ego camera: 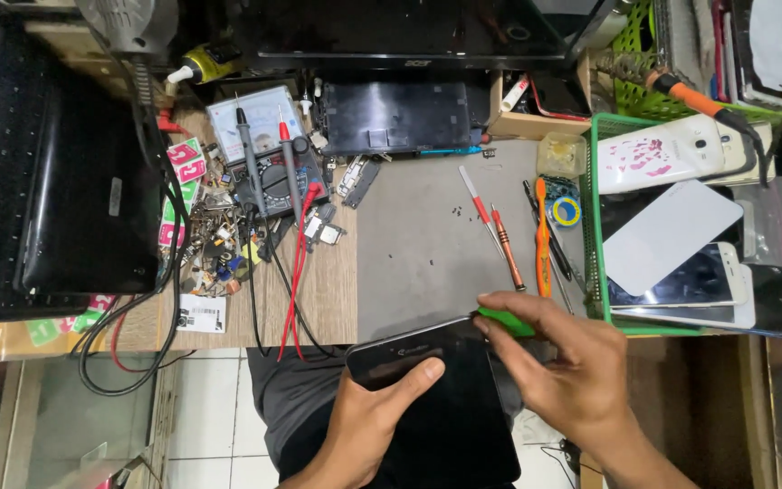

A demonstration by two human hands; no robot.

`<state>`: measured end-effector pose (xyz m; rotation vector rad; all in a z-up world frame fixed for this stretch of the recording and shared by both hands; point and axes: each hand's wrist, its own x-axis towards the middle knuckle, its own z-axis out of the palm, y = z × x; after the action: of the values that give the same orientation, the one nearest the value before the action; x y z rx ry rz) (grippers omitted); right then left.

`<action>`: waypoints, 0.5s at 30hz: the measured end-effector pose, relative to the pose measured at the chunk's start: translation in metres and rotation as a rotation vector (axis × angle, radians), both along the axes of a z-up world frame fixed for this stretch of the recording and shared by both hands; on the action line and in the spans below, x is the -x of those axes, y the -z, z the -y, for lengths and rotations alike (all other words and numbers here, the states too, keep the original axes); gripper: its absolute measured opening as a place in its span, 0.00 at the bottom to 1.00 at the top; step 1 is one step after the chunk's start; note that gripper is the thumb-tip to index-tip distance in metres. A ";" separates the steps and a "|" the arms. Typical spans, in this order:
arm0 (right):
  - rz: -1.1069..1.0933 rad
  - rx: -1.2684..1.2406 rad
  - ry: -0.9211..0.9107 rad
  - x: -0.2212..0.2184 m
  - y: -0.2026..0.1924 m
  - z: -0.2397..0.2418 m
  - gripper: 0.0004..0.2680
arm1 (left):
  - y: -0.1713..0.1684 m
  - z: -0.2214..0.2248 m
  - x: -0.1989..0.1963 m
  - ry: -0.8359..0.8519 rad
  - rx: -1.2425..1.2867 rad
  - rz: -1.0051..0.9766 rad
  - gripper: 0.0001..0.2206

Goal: The person is using a plastic prying tool to carefully remove the back cover of a tablet device.

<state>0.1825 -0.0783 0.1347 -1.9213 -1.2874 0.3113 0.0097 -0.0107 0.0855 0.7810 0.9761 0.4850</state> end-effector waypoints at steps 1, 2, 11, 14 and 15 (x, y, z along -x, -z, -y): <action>0.149 -0.039 -0.097 -0.001 0.001 0.002 0.10 | 0.000 0.000 -0.001 -0.028 0.032 -0.011 0.13; 0.150 -0.037 -0.096 -0.002 0.000 0.003 0.10 | -0.003 0.000 -0.001 -0.027 0.034 -0.010 0.13; -0.283 0.078 0.232 -0.005 -0.010 -0.012 0.11 | -0.011 -0.008 -0.005 -0.033 0.018 0.016 0.11; -0.607 -0.049 0.227 -0.020 0.033 -0.021 0.13 | -0.006 -0.017 -0.009 -0.229 0.296 -0.103 0.18; -0.429 0.016 0.259 -0.023 0.046 -0.024 0.14 | 0.000 -0.020 -0.008 -0.311 0.325 -0.155 0.22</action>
<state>0.2057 -0.0545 0.0889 -1.8763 -0.7504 0.5644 0.0179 0.0098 0.0857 0.3788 1.2931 0.5212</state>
